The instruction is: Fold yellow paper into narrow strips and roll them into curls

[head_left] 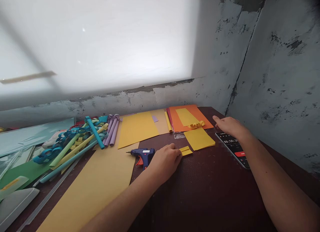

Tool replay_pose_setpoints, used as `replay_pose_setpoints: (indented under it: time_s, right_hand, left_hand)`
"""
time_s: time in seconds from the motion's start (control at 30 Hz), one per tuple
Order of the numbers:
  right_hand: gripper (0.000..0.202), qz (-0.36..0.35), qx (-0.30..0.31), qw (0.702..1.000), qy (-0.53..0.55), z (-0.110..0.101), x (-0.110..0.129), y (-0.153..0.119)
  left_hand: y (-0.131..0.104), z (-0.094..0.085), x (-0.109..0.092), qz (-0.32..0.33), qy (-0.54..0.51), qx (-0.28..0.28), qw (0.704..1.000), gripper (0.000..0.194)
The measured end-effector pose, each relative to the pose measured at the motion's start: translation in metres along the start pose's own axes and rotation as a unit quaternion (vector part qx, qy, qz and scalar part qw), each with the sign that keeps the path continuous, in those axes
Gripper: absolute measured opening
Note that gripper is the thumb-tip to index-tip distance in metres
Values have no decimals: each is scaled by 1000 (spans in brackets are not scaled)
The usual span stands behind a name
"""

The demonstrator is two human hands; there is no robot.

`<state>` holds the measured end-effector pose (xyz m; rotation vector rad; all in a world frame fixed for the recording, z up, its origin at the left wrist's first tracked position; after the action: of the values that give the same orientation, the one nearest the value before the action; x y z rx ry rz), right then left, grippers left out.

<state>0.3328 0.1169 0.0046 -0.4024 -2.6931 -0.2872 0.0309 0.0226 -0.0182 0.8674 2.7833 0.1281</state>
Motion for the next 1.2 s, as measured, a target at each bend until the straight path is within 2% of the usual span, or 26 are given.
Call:
replay_pose_setpoints:
  time_s: [0.1,0.2,0.27,0.37,0.47,0.57,0.7,0.83,0.97,1.07,1.2]
  right_hand:
    - [57,-13,12,999,46,-1,8,-7]
    - [43,-98,73,987,101,-1,32,-23]
    - [32,-193,163,956,147,3,54,-40]
    - [25,-281,301,898,155,15,80,-69]
    - [29,-317,354,870,131,30,93,-88]
    - [24,-332,358,862,138,43,97,-94]
    - [20,-335,335,868,146,49,97,-92]
    - [28,-327,334,871,154,50,97,-92]
    - [24,-320,331,876,147,50,98,-93]
    - [17,-324,328,876,140,48,98,-94]
    - [12,-342,320,874,127,45,100,-95]
  left_hand:
    - [0,1,1,2,-3,-7,1000,28]
    - [1,1,2,2,-5,-10,1000,28]
    - [1,1,2,2,-4,-11,1000,28]
    - [0,0,1,3,0,-15,1000,29]
    - [0,0,1,2,0,-16,1000,28]
    - [0,0,1,-3,0,-9,1000,29]
    - [1,0,1,-11,-8,-2,1000,29]
    - [1,-2,1,-23,-23,-5,999,28]
    - [-3,-9,3,-49,-23,-21,998,22]
    - [-4,-13,7,-59,-20,-5,998,18]
    - [-2,-18,13,-37,-41,18,998,19]
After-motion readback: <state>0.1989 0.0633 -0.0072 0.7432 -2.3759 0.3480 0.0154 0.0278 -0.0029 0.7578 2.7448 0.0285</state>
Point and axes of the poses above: each hand's wrist, its own y-axis towards the middle knuckle, its own z-axis out of the palm, x = y × z, the point moved 4 cm from there along y, towards the middle knuckle, and after that the axes turned 1 degree about -x, right-handed, at the moved point
